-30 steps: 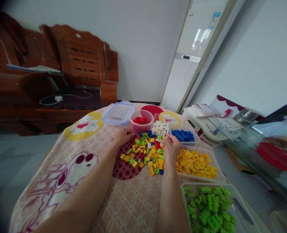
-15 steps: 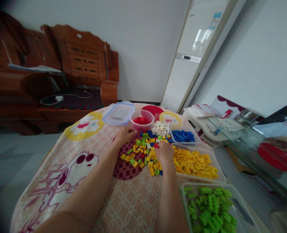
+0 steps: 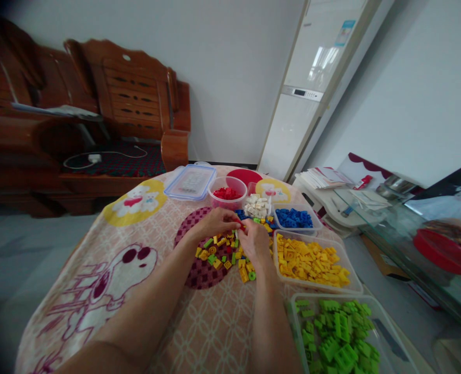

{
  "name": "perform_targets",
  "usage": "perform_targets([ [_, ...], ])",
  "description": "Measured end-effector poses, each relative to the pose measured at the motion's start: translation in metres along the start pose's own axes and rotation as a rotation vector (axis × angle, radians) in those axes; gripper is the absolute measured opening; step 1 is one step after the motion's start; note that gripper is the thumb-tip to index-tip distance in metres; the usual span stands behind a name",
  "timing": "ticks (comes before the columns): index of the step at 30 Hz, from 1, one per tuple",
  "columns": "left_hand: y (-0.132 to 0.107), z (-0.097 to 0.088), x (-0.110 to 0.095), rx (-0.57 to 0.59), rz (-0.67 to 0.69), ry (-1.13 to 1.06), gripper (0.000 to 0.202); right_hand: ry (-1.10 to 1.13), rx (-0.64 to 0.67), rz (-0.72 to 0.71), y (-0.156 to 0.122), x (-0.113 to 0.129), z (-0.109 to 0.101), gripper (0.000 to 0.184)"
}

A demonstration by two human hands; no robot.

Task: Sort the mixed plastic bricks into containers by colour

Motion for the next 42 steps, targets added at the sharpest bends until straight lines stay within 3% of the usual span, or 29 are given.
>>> perform_targets([
  [3, 0.005, -0.003, 0.003, -0.175, 0.034, -0.107, 0.02, 0.078, -0.059, -0.004, 0.001, -0.001, 0.001, 0.032],
  [7, 0.007, -0.018, 0.01, -0.597, 0.068, -0.442, 0.025, 0.095, -0.086, 0.009, 0.002, -0.004, 0.002, 0.035],
  [9, 0.007, -0.026, 0.012, -0.683, 0.084, -0.579, 0.026, 0.085, -0.064, 0.017, 0.001, -0.003, 0.003, 0.032],
  [15, 0.009, -0.03, 0.013, -0.643, 0.167, -0.695, 0.036, 0.051, -0.028, 0.0, 0.0, 0.006, 0.008, 0.029],
  [21, 0.009, -0.024, 0.015, -0.598, 0.133, -0.488, 0.041, -0.018, 0.017, -0.013, -0.002, 0.019, 0.009, 0.027],
  [29, 0.0, -0.045, 0.038, -0.78, -0.009, -0.187, 0.03, 0.071, -0.003, -0.151, -0.019, 0.067, -0.019, 0.028],
  [32, -0.008, -0.057, 0.054, -0.852, -0.167, 0.043, 0.027, 0.064, -0.017, -0.142, -0.03, 0.077, -0.027, 0.028],
  [34, -0.011, -0.062, 0.065, -0.829, -0.323, 0.183, 0.024, 0.02, -0.006, -0.099, -0.041, 0.075, -0.028, 0.026],
  [36, -0.013, -0.064, 0.074, -0.78, -0.387, 0.234, 0.022, -0.021, 0.006, -0.061, -0.056, 0.066, -0.028, 0.025],
  [39, -0.012, -0.063, 0.08, -0.76, -0.4, 0.277, 0.02, -0.018, -0.007, -0.026, -0.088, 0.043, -0.033, 0.025],
  [42, -0.014, -0.06, 0.078, -0.752, -0.319, 0.295, 0.018, -0.062, -0.095, 0.055, -0.124, 0.017, -0.048, 0.025],
])
Point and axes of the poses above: each hand's wrist, its own y-axis towards the middle knuckle, its own z-axis out of the palm, x = y × z, the point moved 1 cm from there along y, towards the middle knuckle
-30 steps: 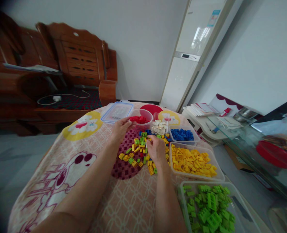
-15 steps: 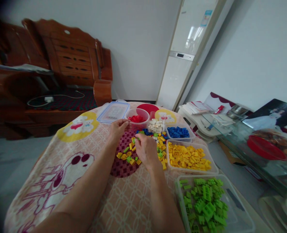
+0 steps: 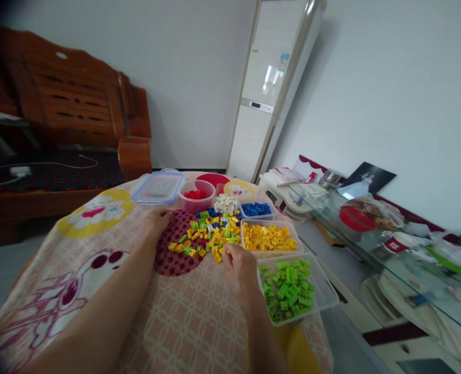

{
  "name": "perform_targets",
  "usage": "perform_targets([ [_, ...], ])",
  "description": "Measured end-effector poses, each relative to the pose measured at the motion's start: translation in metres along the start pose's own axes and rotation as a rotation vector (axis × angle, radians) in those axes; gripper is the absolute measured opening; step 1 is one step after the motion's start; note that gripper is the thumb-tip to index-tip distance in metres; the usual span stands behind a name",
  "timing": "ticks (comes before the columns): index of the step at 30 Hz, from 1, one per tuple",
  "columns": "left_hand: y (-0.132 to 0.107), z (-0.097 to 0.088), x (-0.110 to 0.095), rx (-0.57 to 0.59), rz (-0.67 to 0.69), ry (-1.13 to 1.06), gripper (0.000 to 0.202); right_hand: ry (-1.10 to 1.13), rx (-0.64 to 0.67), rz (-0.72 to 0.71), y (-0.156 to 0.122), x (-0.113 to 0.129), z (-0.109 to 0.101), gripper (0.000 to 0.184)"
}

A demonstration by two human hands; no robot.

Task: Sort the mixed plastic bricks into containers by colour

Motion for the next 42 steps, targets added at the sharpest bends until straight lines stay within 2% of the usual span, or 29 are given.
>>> perform_targets([
  [5, -0.015, -0.007, -0.001, 0.003, 0.053, 0.004, 0.019, -0.248, -0.173, 0.118, -0.049, -0.04, -0.034, 0.031],
  [8, -0.032, -0.012, 0.002, 0.023, 0.099, 0.046, 0.024, -0.35, -0.124, 0.175, -0.064, -0.054, -0.041, 0.034],
  [11, -0.053, -0.015, 0.004, 0.047, 0.148, 0.114, 0.027, -0.329, -0.04, 0.169, -0.068, -0.058, -0.037, 0.037],
  [15, -0.073, -0.017, 0.004, 0.066, 0.222, 0.165, 0.027, -0.319, 0.019, 0.111, -0.061, -0.055, -0.03, 0.041],
  [20, -0.082, -0.018, 0.0, 0.077, 0.295, 0.22, 0.026, -0.367, 0.056, 0.083, -0.046, -0.052, -0.024, 0.044],
  [23, -0.083, -0.02, -0.002, 0.053, 0.299, 0.221, 0.024, -0.398, 0.1, 0.071, -0.036, -0.046, -0.02, 0.038],
  [27, -0.082, -0.021, -0.002, 0.064, 0.314, 0.168, 0.021, -0.429, 0.213, -0.013, -0.02, -0.038, -0.018, 0.032],
  [31, -0.079, -0.018, 0.0, 0.038, 0.286, 0.112, 0.021, -0.351, 0.287, -0.065, -0.001, -0.037, -0.025, 0.021],
  [35, -0.072, -0.016, -0.001, 0.027, 0.171, 0.103, 0.023, -0.177, 0.268, -0.097, 0.014, -0.047, -0.031, 0.026],
  [38, -0.063, -0.014, -0.012, 0.038, 0.107, 0.094, 0.023, -0.095, 0.228, -0.113, 0.015, -0.059, -0.032, 0.028],
  [42, -0.052, -0.003, -0.038, 0.017, 0.148, 0.054, 0.024, -0.101, 0.191, -0.072, 0.007, -0.07, -0.03, 0.029],
])
Point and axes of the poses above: each hand's wrist, its own y-axis towards the middle knuckle, its own z-axis out of the palm, x = y × z, the point moved 1 cm from there along y, towards the middle knuckle
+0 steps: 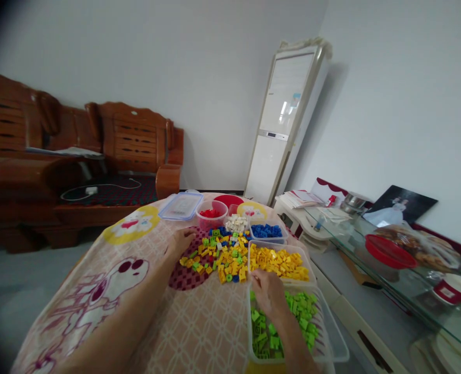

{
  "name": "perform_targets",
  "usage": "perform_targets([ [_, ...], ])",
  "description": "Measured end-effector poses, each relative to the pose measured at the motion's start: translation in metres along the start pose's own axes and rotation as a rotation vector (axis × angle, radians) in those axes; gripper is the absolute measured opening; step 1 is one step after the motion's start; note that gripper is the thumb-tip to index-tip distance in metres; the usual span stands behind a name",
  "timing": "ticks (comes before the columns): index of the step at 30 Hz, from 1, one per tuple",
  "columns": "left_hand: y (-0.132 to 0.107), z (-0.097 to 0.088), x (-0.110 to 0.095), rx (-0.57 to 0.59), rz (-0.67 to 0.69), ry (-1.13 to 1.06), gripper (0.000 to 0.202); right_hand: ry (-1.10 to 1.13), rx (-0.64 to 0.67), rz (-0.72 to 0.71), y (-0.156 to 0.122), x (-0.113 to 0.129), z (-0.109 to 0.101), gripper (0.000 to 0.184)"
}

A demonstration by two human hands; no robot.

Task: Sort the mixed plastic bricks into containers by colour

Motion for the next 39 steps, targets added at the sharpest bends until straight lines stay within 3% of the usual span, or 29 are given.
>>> perform_targets([
  [5, 0.007, 0.02, -0.02, 0.034, 0.074, 0.004, 0.024, -0.145, -0.042, 0.044, -0.007, -0.011, 0.002, 0.033],
  [9, 0.002, 0.026, -0.014, 0.104, 0.09, 0.058, 0.025, -0.208, -0.14, 0.082, -0.011, -0.034, -0.002, 0.033],
  [13, 0.002, 0.022, -0.01, 0.199, 0.198, 0.096, 0.025, -0.221, -0.16, 0.133, -0.014, -0.051, -0.003, 0.032],
  [17, 0.006, 0.02, -0.008, 0.292, 0.289, 0.149, 0.027, -0.199, -0.176, 0.115, -0.014, -0.05, -0.002, 0.031],
  [24, 0.005, 0.017, -0.006, 0.335, 0.269, 0.157, 0.032, -0.201, -0.192, 0.131, -0.013, -0.044, -0.002, 0.029],
  [32, -0.014, 0.039, -0.032, 0.469, 0.309, 0.099, 0.026, -0.183, -0.214, 0.124, -0.013, -0.048, 0.001, 0.029],
  [34, -0.014, 0.031, -0.038, 0.518, 0.35, 0.139, 0.028, -0.184, -0.224, 0.124, -0.013, -0.048, 0.001, 0.029],
  [36, -0.01, 0.012, -0.04, 0.557, 0.372, 0.165, 0.033, -0.177, -0.228, 0.116, -0.014, -0.049, 0.001, 0.03],
  [39, 0.0, -0.028, -0.033, 0.471, 0.343, 0.274, 0.043, -0.164, -0.222, 0.097, -0.014, -0.05, 0.002, 0.031],
])
Point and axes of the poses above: each hand's wrist, its own y-axis towards the middle knuckle, its own z-axis out of the palm, x = y × z, the point moved 1 cm from there along y, towards the middle knuckle
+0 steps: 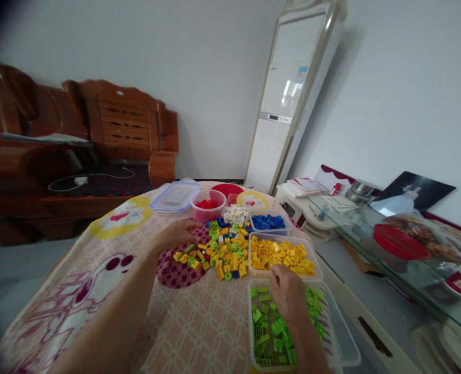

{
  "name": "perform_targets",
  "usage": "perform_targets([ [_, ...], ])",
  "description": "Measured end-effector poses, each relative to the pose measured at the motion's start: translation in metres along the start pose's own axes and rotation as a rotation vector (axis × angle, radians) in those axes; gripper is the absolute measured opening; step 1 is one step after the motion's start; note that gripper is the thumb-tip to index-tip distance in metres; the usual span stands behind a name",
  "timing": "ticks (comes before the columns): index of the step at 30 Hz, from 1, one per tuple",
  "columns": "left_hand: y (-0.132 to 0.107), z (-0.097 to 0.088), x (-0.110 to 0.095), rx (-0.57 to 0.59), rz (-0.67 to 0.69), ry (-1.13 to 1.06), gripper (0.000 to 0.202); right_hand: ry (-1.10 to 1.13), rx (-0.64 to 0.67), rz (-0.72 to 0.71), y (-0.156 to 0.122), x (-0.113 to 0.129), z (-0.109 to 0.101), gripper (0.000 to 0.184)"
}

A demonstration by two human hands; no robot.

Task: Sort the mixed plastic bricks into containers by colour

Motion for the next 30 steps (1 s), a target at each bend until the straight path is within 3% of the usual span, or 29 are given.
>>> perform_targets([
  [2, -0.009, -0.014, 0.014, 0.105, -0.083, 0.043, 0.051, -0.002, 0.004, -0.002, 0.0, 0.0, 0.0, 0.031],
  [4, -0.014, -0.016, 0.023, 0.23, -0.181, 0.025, 0.059, -0.009, 0.007, 0.004, 0.001, 0.0, -0.001, 0.03],
  [7, -0.015, -0.003, 0.024, 0.391, -0.265, -0.096, 0.062, -0.015, 0.007, 0.009, 0.002, 0.002, -0.001, 0.03],
  [9, -0.011, 0.01, 0.017, 0.428, -0.254, -0.163, 0.061, -0.013, 0.003, 0.005, 0.003, 0.002, -0.001, 0.03],
  [12, -0.001, 0.028, 0.002, 0.358, -0.142, -0.128, 0.054, -0.012, -0.003, 0.005, 0.003, 0.004, -0.002, 0.03],
  [16, 0.011, 0.044, -0.017, 0.155, -0.002, -0.056, 0.039, -0.02, -0.006, 0.012, 0.002, 0.005, -0.003, 0.03],
  [23, 0.017, 0.06, -0.05, -0.125, 0.112, -0.214, 0.038, -0.007, -0.008, 0.01, 0.002, 0.004, -0.003, 0.031],
  [26, 0.015, 0.066, -0.06, -0.126, 0.152, -0.104, 0.027, -0.012, -0.002, 0.019, 0.002, 0.004, -0.003, 0.031],
  [30, 0.012, 0.076, -0.066, -0.024, 0.19, 0.057, 0.02, -0.018, 0.009, 0.015, 0.002, 0.004, -0.003, 0.03],
])
Point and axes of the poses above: each hand's wrist, its own y-axis towards the middle knuckle, its own z-axis out of the palm, x = y × z, the point moved 1 cm from there along y, towards the middle knuckle
